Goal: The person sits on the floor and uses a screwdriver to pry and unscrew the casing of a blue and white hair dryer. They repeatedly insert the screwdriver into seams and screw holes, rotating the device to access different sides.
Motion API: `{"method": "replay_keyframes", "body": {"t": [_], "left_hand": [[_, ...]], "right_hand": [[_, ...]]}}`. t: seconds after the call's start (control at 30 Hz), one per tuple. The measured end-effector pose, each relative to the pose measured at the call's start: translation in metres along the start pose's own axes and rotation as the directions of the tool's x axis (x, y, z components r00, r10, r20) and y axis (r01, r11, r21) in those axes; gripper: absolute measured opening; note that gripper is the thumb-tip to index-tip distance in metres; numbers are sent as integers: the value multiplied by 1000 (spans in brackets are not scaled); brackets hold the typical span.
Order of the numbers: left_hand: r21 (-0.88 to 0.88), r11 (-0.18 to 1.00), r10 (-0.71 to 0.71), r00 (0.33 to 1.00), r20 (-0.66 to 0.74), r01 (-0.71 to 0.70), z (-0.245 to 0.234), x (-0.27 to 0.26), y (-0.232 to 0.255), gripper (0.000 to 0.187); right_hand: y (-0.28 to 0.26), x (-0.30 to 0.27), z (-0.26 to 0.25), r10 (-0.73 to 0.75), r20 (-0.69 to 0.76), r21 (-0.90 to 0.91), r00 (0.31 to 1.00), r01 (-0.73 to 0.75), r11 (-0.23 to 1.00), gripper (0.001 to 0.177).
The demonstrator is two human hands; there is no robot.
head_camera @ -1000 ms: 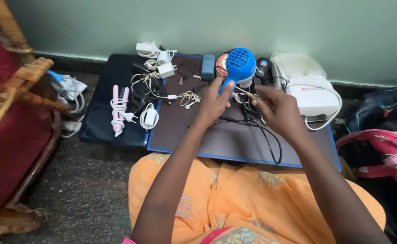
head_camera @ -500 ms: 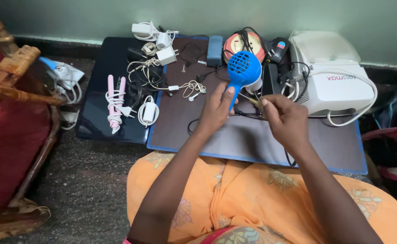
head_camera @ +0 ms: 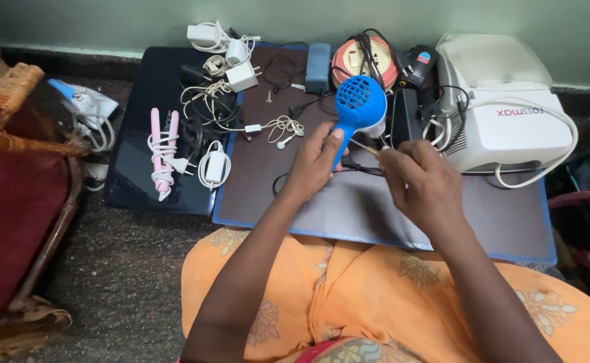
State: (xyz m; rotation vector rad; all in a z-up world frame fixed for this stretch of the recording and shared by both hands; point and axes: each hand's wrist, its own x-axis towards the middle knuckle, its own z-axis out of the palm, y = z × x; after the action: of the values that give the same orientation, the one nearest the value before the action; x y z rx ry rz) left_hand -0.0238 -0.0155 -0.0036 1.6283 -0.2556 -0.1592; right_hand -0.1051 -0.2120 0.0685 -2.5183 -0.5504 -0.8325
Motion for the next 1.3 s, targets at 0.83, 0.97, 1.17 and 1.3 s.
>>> {"method": "replay_keyframes", "body": {"t": [0.83,0.97,1.17,1.3], "left_hand": [[513,688,646,755,-110,-514,-5,-10,30,44],[485,707,632,768,-108,-514,-3,-10,30,45],[454,728,608,790,-80,-514,2,-4,15,43],[382,804,520,851,-81,-455,1,1,7,43]], "right_hand": [[7,1,4,71,-4,248,998,-67,966,28],[0,5,-5,-80,-90,80,993,88,993,27],[23,-8,5,45,-20,155,999,-41,987,18],[40,-17,29,525,574,670,628,-729,139,16]]}}
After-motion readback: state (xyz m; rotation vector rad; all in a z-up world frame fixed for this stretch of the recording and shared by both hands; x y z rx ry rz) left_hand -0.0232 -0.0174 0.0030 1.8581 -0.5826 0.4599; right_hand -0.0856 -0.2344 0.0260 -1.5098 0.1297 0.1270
